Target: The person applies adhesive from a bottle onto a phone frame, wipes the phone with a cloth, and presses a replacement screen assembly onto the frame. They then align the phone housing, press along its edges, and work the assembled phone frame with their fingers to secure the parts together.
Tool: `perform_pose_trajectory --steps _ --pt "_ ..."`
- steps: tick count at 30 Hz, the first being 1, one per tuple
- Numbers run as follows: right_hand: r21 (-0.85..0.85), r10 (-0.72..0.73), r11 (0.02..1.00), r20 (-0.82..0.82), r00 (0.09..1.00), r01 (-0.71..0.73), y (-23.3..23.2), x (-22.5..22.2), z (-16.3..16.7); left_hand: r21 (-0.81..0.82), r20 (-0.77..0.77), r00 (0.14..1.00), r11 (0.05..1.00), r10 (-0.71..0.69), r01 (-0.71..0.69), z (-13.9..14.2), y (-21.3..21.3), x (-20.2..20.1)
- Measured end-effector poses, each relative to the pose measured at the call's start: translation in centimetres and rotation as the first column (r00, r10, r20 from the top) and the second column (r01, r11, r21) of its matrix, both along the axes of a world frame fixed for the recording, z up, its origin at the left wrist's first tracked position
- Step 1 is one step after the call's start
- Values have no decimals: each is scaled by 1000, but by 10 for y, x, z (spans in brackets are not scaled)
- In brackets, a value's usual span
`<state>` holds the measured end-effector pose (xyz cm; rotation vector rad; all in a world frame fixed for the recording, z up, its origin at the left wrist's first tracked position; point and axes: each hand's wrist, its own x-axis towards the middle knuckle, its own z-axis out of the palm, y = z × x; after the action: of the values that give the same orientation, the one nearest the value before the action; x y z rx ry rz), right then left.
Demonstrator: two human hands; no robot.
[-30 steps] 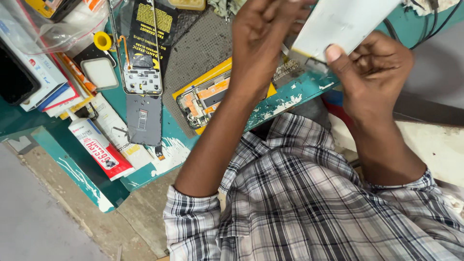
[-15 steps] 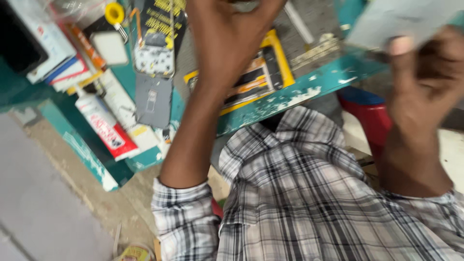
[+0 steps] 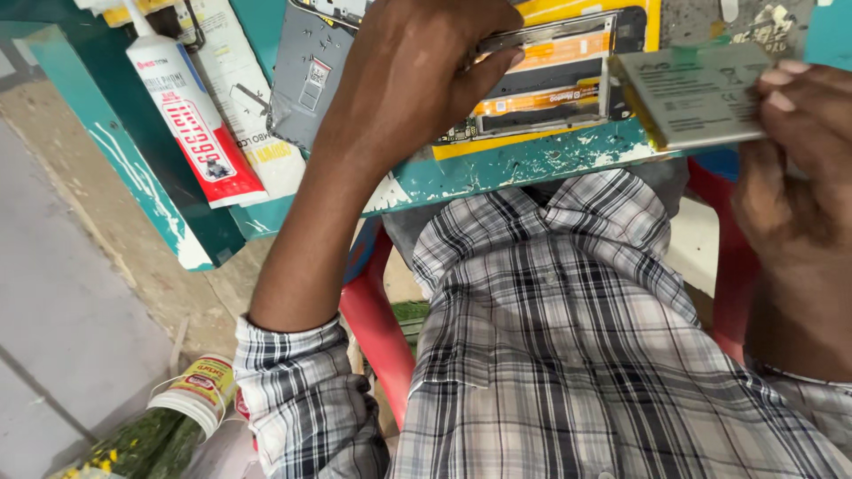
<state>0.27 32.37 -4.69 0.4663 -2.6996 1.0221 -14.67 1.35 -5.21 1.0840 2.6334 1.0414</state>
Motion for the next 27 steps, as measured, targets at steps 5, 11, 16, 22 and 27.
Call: perform_pose_trajectory --steps 5,11,16,22,27 --pt "113 82 991 -96 992 -71 -22 -23 19 8 -99 995 1000 -19 20 -12 -1 -6" --pt "374 241 920 -305 921 -116 -41 -46 21 -60 -77 997 998 -12 8 -18 -2 -10" --pt "460 371 869 -358 857 -184 -55 -66 20 80 16 1000 997 -20 19 -27 -6 -14" --pt "508 404 843 -382 831 -177 -67 -79 16 202 132 989 979 -68 40 -34 -10 -21" --pt "579 406 793 -269 873 -191 -68 -80 24 135 129 992 991 -19 2 -40 -12 -19"
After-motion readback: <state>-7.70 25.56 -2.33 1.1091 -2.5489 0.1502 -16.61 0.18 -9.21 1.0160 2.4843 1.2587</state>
